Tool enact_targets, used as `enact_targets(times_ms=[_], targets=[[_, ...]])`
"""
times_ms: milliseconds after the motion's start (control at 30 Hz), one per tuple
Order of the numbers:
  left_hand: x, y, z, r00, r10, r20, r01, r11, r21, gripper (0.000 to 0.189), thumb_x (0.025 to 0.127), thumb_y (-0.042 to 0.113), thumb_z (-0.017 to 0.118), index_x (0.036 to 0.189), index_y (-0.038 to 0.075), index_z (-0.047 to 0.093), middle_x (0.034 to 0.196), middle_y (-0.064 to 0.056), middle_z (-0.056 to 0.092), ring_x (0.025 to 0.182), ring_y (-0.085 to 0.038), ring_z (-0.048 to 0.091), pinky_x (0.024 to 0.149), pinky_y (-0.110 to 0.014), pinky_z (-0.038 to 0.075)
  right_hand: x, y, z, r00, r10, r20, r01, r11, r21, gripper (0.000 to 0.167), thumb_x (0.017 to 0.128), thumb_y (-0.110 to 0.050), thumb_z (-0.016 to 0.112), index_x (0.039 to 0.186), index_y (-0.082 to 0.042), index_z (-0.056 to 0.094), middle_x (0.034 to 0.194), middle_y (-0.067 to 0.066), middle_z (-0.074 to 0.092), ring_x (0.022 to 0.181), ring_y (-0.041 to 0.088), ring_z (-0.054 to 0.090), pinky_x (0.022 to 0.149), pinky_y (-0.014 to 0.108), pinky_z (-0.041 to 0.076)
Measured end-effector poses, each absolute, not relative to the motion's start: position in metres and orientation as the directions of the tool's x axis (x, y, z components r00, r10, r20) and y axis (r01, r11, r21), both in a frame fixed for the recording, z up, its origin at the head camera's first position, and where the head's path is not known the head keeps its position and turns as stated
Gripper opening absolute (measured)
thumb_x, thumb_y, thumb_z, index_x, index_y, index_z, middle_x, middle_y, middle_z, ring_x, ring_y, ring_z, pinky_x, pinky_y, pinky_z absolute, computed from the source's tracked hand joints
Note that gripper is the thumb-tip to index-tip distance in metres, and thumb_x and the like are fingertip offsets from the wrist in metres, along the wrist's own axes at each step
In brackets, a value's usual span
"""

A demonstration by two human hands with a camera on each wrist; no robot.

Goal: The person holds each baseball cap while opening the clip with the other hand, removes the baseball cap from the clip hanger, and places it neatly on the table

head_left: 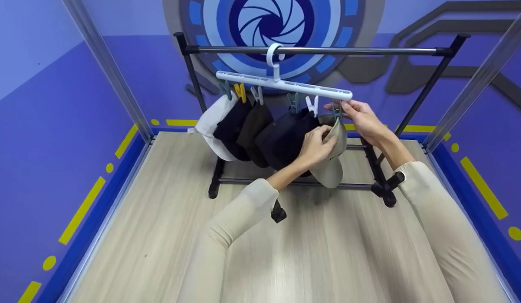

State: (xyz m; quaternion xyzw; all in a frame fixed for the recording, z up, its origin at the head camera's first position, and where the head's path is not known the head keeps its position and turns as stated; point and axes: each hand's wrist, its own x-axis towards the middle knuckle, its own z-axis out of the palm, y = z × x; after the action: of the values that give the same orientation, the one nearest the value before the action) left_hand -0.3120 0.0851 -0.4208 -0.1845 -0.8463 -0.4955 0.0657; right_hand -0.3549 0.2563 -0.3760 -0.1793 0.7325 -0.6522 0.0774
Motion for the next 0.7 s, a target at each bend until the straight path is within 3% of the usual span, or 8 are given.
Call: enact_targets(times_ms=[100,233,400,533,700], targets=[[-0.316,0.09,-0.42,-0.933,0.221,0.283,0.355,0.451,0.819,0.023,0.099,0.018,0.062,0.118,0.009,0.072,0.113,-0.008,0.074,0.102,-0.018,0.068,0.087,-0.024,0.05,-0.355,0.257,-0.374,-0.925,-0.362,0.118,-0.158,0.084,-0.984,0.046,0.11,-0.03,0.043,0.148,-0.006,0.053,0.126,-0.003,0.073,0.13,0.017,0.057,0.12,0.042,0.029],[-0.318,0.096,-0.418,-0.949,0.179,0.261,0.314,0.444,0.839,0.021,0.1,0.024,0.063,0.113,0.011,0.074,0.103,-0.005,0.076,0.091,-0.014,0.066,0.078,-0.023,0.048,-0.355,0.258,-0.374,-0.925,-0.361,0.116,-0.149,0.065,-0.987,0.041,0.109,-0.029,0.047,0.142,-0.007,0.058,0.121,-0.004,0.074,0.123,0.013,0.06,0.11,0.028,0.038],[-0.318,0.101,-0.417,-0.964,0.135,0.23,0.266,0.458,0.848,0.021,0.101,0.032,0.063,0.108,0.017,0.076,0.087,0.002,0.072,0.078,-0.01,0.061,0.069,-0.022,0.045,-0.356,0.26,-0.376,-0.929,-0.356,0.096,-0.108,0.016,-0.994,0.04,0.107,-0.026,0.051,0.14,-0.003,0.06,0.119,-0.002,0.074,0.12,0.011,0.061,0.104,0.023,0.04],[-0.318,0.103,-0.415,-0.968,0.123,0.218,0.25,0.479,0.841,0.021,0.101,0.035,0.063,0.104,0.02,0.077,0.081,0.006,0.066,0.077,-0.008,0.059,0.066,-0.022,0.044,-0.357,0.262,-0.376,-0.934,-0.35,0.073,-0.081,0.009,-0.997,0.045,0.106,-0.024,0.054,0.14,0.004,0.057,0.114,-0.009,0.075,0.117,0.008,0.063,0.101,0.02,0.044],[-0.319,0.105,-0.414,-0.965,0.132,0.225,0.261,0.469,0.844,0.021,0.102,0.032,0.062,0.1,0.017,0.076,0.075,0.008,0.059,0.073,-0.007,0.056,0.065,-0.019,0.041,-0.36,0.264,-0.376,-0.953,-0.296,0.067,-0.054,-0.053,-0.997,0.029,0.101,-0.018,0.063,0.123,-0.002,0.072,0.107,-0.008,0.078,0.103,0.006,0.068,0.091,0.019,0.05]])
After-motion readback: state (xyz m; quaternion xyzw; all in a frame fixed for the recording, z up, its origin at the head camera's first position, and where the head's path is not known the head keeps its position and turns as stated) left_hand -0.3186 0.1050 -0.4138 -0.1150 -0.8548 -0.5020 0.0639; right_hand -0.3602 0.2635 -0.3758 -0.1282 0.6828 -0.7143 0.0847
